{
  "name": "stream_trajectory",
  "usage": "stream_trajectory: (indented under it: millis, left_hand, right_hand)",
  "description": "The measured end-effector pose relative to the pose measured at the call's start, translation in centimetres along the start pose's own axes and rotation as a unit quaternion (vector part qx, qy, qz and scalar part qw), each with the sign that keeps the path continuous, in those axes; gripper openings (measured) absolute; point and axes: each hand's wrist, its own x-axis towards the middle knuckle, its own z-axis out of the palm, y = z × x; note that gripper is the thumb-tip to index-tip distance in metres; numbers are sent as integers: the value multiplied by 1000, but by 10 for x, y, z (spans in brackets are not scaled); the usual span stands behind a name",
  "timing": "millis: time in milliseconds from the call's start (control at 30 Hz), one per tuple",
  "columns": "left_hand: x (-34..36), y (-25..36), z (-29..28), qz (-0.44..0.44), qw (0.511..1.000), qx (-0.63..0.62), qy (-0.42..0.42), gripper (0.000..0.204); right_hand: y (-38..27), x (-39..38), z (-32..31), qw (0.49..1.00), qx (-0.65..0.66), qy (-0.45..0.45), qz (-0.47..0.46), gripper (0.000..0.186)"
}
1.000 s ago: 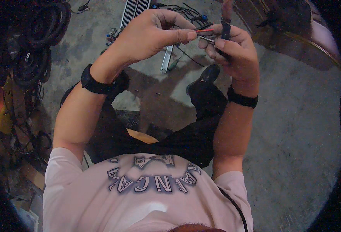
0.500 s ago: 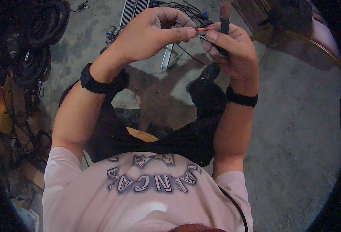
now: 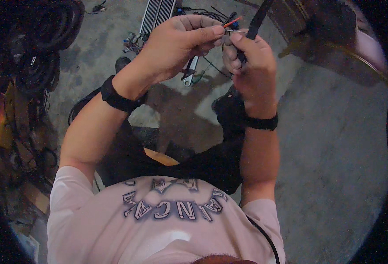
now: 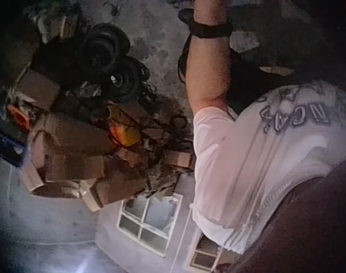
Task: Strip insulation from electrical wires using a pocket knife.
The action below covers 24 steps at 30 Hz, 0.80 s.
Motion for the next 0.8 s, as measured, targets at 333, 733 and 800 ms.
stream_trajectory:
  millis: [333, 733, 800]
  left_hand:
    - [19, -18, -1, 37, 999, 1, 38, 20]
    - [24, -17, 3, -28, 995, -94, 9, 20]
    - [23, -14, 4, -23, 995, -96, -22, 20]
  right_hand:
    - [24, 9, 14, 994, 36, 80, -64, 10]
    - [9, 4, -3, 963, -185, 162, -113, 15]
    - [8, 2, -2, 967, -157, 178, -90, 15]
